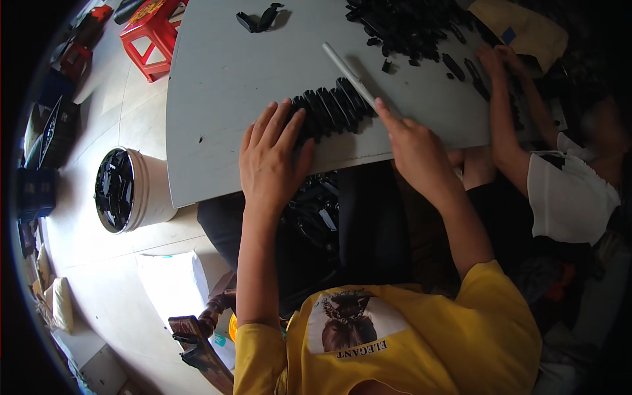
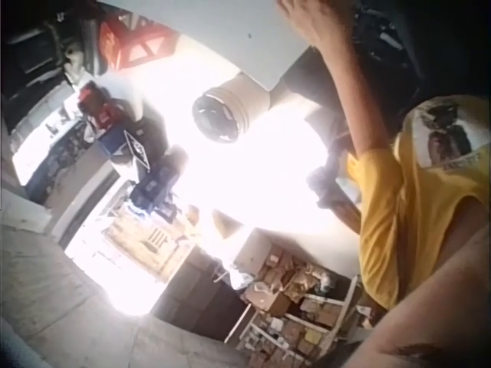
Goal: Assembling small black plastic components and aligning them on a white workbench.
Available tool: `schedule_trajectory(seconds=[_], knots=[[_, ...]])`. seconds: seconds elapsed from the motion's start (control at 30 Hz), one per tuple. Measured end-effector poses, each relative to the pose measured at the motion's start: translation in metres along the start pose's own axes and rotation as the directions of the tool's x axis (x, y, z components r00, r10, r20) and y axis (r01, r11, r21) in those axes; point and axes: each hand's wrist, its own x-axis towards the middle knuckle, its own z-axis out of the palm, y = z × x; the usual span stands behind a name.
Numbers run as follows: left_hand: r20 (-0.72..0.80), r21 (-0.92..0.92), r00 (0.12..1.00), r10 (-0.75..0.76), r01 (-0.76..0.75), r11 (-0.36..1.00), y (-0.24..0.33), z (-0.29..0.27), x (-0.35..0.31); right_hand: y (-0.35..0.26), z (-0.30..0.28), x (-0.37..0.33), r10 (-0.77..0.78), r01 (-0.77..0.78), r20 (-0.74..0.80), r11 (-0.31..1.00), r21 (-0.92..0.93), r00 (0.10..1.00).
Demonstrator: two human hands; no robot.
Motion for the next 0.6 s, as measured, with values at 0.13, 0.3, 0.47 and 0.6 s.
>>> schedule_trajectory(seconds=[0.13,0.3,0.47,0.6], knots=[[-0.005,-0.014,1.000,0.001,-0.002,1.000,0.000,0.000,0.003,-0.004,-0.013,0.002,-0.015,0.060,-0.209,0.976,0.210,0.978],[-0.018,-0.014,1.000,-0.004,0.003,1.000,0.000,-0.001,0.002,0.006,0.005,0.011,-0.034,0.044,-0.119,0.996,0.079,0.992],[-0.020,-0.023,1.000,-0.005,0.005,1.000,0.001,-0.002,0.001,0.003,-0.006,0.011,-0.064,0.094,-0.191,0.984,0.152,0.980],[-0.049,-0.039,0.999,0.002,-0.004,0.999,0.000,0.000,0.002,0.009,0.005,0.018,0.014,0.000,-0.140,0.995,0.101,0.990]])
